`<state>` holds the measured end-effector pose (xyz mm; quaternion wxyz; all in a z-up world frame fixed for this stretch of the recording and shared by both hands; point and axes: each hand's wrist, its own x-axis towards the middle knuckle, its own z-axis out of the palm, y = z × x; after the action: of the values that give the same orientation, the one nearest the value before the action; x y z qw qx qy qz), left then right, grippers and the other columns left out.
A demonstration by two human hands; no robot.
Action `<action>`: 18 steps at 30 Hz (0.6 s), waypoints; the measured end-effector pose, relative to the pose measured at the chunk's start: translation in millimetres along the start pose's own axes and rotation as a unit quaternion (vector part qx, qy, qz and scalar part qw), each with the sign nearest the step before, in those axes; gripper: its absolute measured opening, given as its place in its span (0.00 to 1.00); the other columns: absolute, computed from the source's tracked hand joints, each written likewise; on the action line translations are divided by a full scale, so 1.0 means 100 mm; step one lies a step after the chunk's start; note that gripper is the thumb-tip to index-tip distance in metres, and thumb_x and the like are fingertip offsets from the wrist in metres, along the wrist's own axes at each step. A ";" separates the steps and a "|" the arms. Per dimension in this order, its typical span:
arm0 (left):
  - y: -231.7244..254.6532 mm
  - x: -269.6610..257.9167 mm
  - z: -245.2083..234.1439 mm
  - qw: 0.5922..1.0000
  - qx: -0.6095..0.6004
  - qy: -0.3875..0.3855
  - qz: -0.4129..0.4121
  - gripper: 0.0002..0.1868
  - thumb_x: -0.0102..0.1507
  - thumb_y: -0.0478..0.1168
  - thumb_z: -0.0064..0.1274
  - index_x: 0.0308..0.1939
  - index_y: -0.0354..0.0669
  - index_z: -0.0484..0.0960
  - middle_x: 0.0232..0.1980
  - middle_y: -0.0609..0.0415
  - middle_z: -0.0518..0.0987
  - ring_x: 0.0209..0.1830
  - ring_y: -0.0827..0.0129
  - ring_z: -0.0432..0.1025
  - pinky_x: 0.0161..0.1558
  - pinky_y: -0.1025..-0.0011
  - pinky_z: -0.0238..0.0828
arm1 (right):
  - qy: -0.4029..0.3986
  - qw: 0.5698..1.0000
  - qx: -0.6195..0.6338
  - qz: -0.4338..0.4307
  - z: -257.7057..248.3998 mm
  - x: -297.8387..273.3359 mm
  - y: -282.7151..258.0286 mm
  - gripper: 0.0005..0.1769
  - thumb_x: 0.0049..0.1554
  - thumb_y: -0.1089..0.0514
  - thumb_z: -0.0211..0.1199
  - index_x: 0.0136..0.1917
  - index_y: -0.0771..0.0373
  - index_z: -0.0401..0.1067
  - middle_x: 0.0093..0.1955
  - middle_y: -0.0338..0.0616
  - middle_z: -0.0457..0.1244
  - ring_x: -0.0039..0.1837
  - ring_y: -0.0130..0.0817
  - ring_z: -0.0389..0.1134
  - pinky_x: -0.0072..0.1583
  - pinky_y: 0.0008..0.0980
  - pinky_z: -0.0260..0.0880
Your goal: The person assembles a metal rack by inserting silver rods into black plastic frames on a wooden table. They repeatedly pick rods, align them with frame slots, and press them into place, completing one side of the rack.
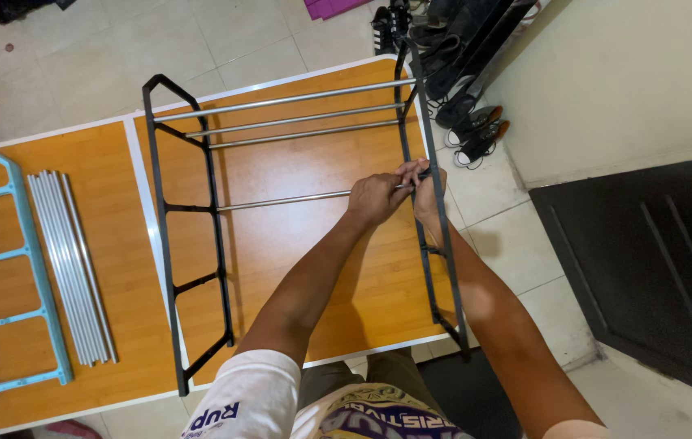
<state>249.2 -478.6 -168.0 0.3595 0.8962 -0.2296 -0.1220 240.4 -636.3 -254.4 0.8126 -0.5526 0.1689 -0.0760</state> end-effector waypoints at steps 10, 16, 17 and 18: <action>-0.06 -0.09 -0.02 0.989 0.063 0.063 0.115 0.09 0.63 0.43 0.58 0.35 0.41 0.84 0.38 0.48 0.79 0.44 0.53 0.73 0.48 0.57 0.69 | -0.023 0.998 0.012 -0.055 0.02 0.01 -0.14 0.24 0.68 0.52 0.47 0.33 0.64 0.65 0.49 0.57 0.69 0.53 0.40 0.69 0.59 0.38 0.70; 0.01 -0.27 -0.24 0.988 0.043 0.098 0.109 0.11 0.61 0.44 0.59 0.41 0.40 0.86 0.40 0.47 0.79 0.46 0.53 0.72 0.51 0.56 0.67 | 0.001 0.996 -0.051 -0.077 -0.06 -0.20 -0.45 0.24 0.69 0.47 0.47 0.48 0.68 0.74 0.54 0.52 0.68 0.55 0.37 0.67 0.60 0.37 0.66; 0.01 -0.31 -0.29 0.989 0.033 0.101 0.103 0.12 0.61 0.44 0.59 0.41 0.40 0.86 0.40 0.47 0.79 0.46 0.53 0.73 0.51 0.57 0.68 | 0.017 0.997 -0.054 -0.054 -0.08 -0.23 -0.52 0.25 0.69 0.46 0.47 0.51 0.68 0.76 0.54 0.53 0.68 0.54 0.36 0.66 0.60 0.37 0.65; 0.00 -0.35 -0.34 0.990 0.023 0.103 0.097 0.13 0.60 0.45 0.60 0.41 0.40 0.86 0.40 0.47 0.79 0.46 0.53 0.73 0.52 0.57 0.68 | 0.033 0.997 -0.057 -0.032 -0.10 -0.26 -0.59 0.26 0.69 0.46 0.46 0.53 0.68 0.77 0.53 0.53 0.68 0.54 0.36 0.65 0.60 0.37 0.64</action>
<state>231.7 -441.2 -141.7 0.3712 0.8853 -0.2799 0.0117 216.1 -658.7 -198.3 0.7710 -0.6001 0.1824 -0.1103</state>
